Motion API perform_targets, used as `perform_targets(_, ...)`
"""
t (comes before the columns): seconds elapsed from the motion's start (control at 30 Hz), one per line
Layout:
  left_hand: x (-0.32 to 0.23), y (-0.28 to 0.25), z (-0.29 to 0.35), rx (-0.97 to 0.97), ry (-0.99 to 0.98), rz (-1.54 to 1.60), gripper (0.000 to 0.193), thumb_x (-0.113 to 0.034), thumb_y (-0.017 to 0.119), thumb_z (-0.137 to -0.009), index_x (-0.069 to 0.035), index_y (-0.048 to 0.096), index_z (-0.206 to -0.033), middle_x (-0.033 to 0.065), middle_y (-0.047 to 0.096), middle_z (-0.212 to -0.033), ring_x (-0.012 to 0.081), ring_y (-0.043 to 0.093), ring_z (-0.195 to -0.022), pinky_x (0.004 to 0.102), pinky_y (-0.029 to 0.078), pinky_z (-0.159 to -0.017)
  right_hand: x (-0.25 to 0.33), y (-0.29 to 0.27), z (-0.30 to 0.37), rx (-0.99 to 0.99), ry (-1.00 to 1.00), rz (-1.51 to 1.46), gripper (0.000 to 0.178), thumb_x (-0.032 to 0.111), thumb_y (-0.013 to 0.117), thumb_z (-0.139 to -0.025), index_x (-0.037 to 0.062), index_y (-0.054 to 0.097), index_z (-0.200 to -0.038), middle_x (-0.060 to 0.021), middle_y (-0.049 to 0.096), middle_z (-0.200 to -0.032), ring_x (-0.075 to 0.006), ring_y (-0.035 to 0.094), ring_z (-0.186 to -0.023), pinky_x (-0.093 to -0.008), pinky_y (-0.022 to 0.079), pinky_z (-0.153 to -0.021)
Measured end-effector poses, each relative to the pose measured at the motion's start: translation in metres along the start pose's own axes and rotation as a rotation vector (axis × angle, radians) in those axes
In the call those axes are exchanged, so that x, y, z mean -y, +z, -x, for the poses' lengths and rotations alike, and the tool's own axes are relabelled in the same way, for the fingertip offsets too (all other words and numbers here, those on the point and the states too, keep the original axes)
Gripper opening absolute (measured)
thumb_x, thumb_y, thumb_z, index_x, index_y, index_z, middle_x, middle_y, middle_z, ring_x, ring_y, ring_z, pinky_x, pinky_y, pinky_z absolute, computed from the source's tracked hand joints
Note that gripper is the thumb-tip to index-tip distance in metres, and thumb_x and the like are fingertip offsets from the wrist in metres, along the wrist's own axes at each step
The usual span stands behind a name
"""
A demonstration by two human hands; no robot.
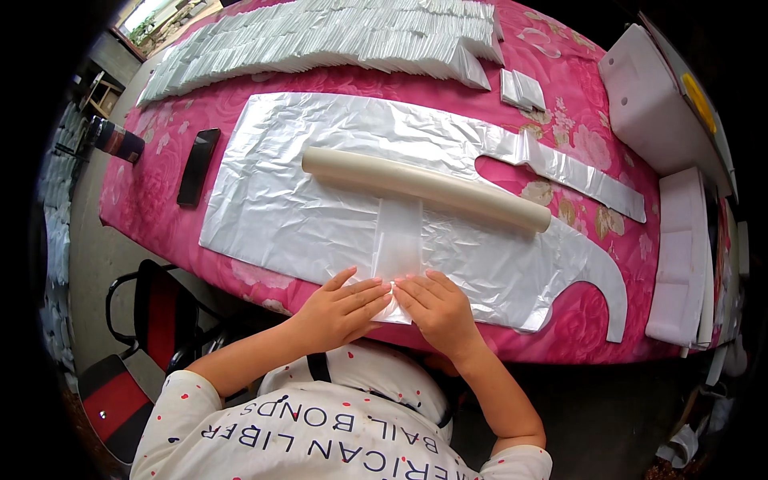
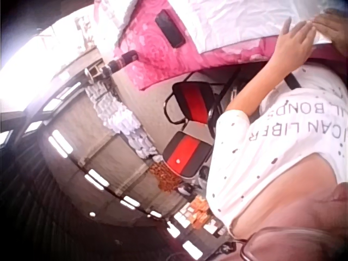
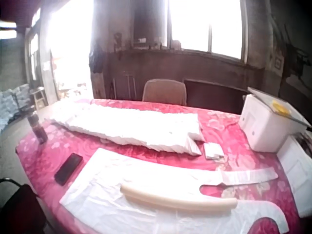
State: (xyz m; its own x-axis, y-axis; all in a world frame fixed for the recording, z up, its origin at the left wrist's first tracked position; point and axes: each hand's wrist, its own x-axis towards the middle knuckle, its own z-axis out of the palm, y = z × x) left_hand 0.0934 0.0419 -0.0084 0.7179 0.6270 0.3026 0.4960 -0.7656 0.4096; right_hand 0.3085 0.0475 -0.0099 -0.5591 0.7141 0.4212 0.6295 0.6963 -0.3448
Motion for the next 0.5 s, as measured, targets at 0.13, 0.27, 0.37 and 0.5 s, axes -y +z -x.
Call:
perform_targets(0.13,0.007,0.005,0.004,0.005,0.033,-0.020,0.044,-0.015,0.062,-0.080,-0.006,0.053,-0.122,0.0079,0.054,-0.125,0.0203,0.051,-0.117,0.0449,0.025,-0.107,0.005,0.002,-0.001,-0.031,0.034,0.024,0.018,0.007,0.061,-0.073,0.0089,0.067,-0.090,-0.0031,0.067,-0.098,-0.0192,0.063,-0.091,-0.0367,0.050,-0.082)
perform_targets(0.27,0.012,0.007,0.002,-0.003,0.060,-0.046,0.037,-0.013,0.056,-0.080,-0.003,0.056,-0.115,0.0081,0.057,-0.119,0.0194,0.053,-0.114,0.0440,0.029,-0.105,0.006,0.003,0.000,-0.028,0.037,0.034,0.019,0.008,0.060,-0.074,0.0091,0.067,-0.091,-0.0031,0.067,-0.099,-0.0191,0.063,-0.092,-0.0366,0.050,-0.082)
perform_targets(0.37,0.013,0.010,0.003,-0.018,0.063,-0.030,0.036,-0.012,0.055,-0.079,-0.003,0.057,-0.114,0.0081,0.057,-0.119,0.0196,0.053,-0.114,0.0439,0.028,-0.106,0.007,0.001,0.000,-0.022,0.047,0.032,0.019,0.008,0.059,-0.074,0.0091,0.067,-0.092,-0.0031,0.067,-0.099,-0.0191,0.063,-0.093,-0.0365,0.050,-0.082)
perform_targets(0.5,0.017,0.011,0.007,-0.025,0.082,-0.033,0.038,-0.011,0.058,-0.076,-0.004,0.058,-0.114,0.0083,0.057,-0.121,0.0203,0.053,-0.115,0.0441,0.027,-0.106,0.008,0.001,-0.001,-0.018,0.047,0.027,0.020,0.008,0.060,-0.074,0.0090,0.067,-0.092,-0.0032,0.067,-0.099,-0.0189,0.063,-0.093,-0.0360,0.050,-0.082)
